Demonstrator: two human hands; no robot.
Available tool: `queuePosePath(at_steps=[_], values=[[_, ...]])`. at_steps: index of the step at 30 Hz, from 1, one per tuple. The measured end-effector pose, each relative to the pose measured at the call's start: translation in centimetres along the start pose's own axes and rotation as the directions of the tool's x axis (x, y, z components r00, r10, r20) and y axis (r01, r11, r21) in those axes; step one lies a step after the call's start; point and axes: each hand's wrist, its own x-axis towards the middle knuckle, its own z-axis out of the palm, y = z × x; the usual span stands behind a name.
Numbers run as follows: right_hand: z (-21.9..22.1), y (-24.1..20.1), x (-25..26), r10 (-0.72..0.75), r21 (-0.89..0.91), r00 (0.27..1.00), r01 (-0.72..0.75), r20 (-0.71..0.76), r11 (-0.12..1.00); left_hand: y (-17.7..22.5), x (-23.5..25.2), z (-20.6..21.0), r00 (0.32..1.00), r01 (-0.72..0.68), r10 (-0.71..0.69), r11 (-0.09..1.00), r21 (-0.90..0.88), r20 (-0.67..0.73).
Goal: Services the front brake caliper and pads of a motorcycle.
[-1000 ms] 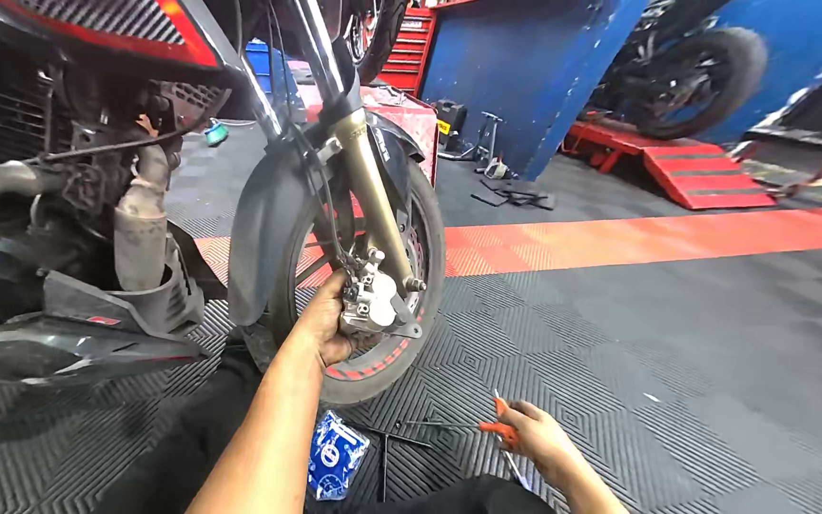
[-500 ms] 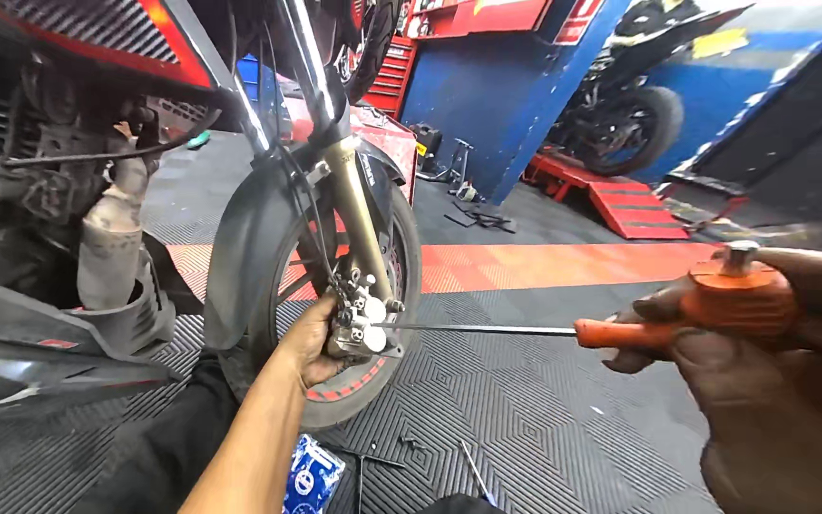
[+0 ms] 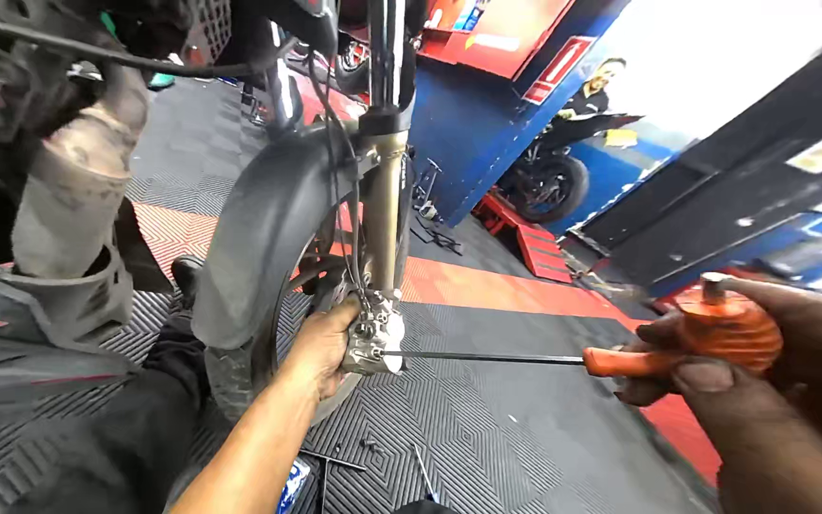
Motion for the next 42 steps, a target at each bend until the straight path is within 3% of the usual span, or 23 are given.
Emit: queuePosePath(at_steps=[7,14,17,19,22,24,26,28,30,31,32,34,36,38,40,42], values=[[0.4,-1.2,1.0,-0.040,-0.032,0.999,0.040,0.020,0.999,0.0,-0.2,0.2,0.999,-0.008,0.007,0.999,-0.033,-0.032],[0.8,-0.7,2.8,-0.248,-0.046,0.961,0.256,0.123,0.966,0.2,-0.3,-0.2,1.000,-0.004,0.003,1.000,-0.030,-0.023],[0.4,1.5,3.9,-0.441,-0.032,0.884,0.451,0.158,0.892,0.1,-0.4,-0.1,1.000,0.001,-0.002,1.000,-0.028,-0.021],[0.6,2.3,3.3,-0.501,-0.033,0.861,0.505,0.091,0.862,-0.1,-0.5,-0.2,1.000,0.019,-0.019,0.999,-0.035,-0.016],[3.7,2.5,1.6,-0.394,0.194,0.894,0.434,-0.215,0.880,-0.3,-0.4,0.0,1.000,0.017,-0.018,0.999,-0.031,-0.014],[6.5,1.1,1.1,-0.217,0.514,0.926,0.356,-0.310,0.781,-0.4,-0.5,0.1,1.000,0.011,-0.012,0.999,-0.049,-0.013],[8.5,-0.6,0.8,0.004,0.815,0.964,0.223,-0.267,0.535,-0.4,-0.6,0.2,1.000,0.024,-0.023,0.998,-0.058,0.002],[9.6,-1.4,1.2,0.148,0.971,0.974,0.142,-0.172,0.193,-0.4,-0.7,0.2,0.999,0.028,-0.027,0.998,-0.051,0.017],[10.0,-0.3,1.4,0.116,0.992,0.991,0.079,-0.068,-0.094,-0.4,-0.5,0.0,1.000,0.018,-0.017,0.999,-0.041,0.004],[10.0,0.2,1.4,0.081,0.992,0.997,0.018,-0.008,-0.128,-0.4,-0.5,-0.1,1.000,0.006,-0.007,0.999,-0.038,-0.011],[9.8,0.8,1.3,0.030,0.995,0.998,-0.050,0.053,-0.085,-0.3,-0.4,-0.3,1.000,-0.008,0.007,0.999,-0.036,-0.019],[8.7,1.9,1.4,-0.088,0.961,0.974,-0.185,0.206,0.205,-0.3,-0.2,-0.4,0.999,-0.034,0.033,0.999,-0.042,-0.018],[6.3,3.6,2.0,-0.195,0.825,0.858,-0.357,0.475,0.439,-0.2,-0.3,-0.6,0.998,-0.059,0.059,0.998,0.002,-0.018],[3.1,5.6,3.9,-0.183,0.604,0.633,-0.552,0.753,0.575,0.0,-0.4,-0.9,0.994,-0.096,0.100,0.990,0.100,-0.035],[0.7,6.5,6.0,-0.053,0.307,0.381,-0.646,0.923,0.699,0.3,-0.2,-1.2,0.989,-0.121,0.134,0.977,0.178,-0.067],[0.1,5.3,7.6,0.135,-0.017,0.143,-0.623,0.980,0.782,0.5,0.2,-1.3,0.981,-0.144,0.167,0.968,0.206,-0.100]])
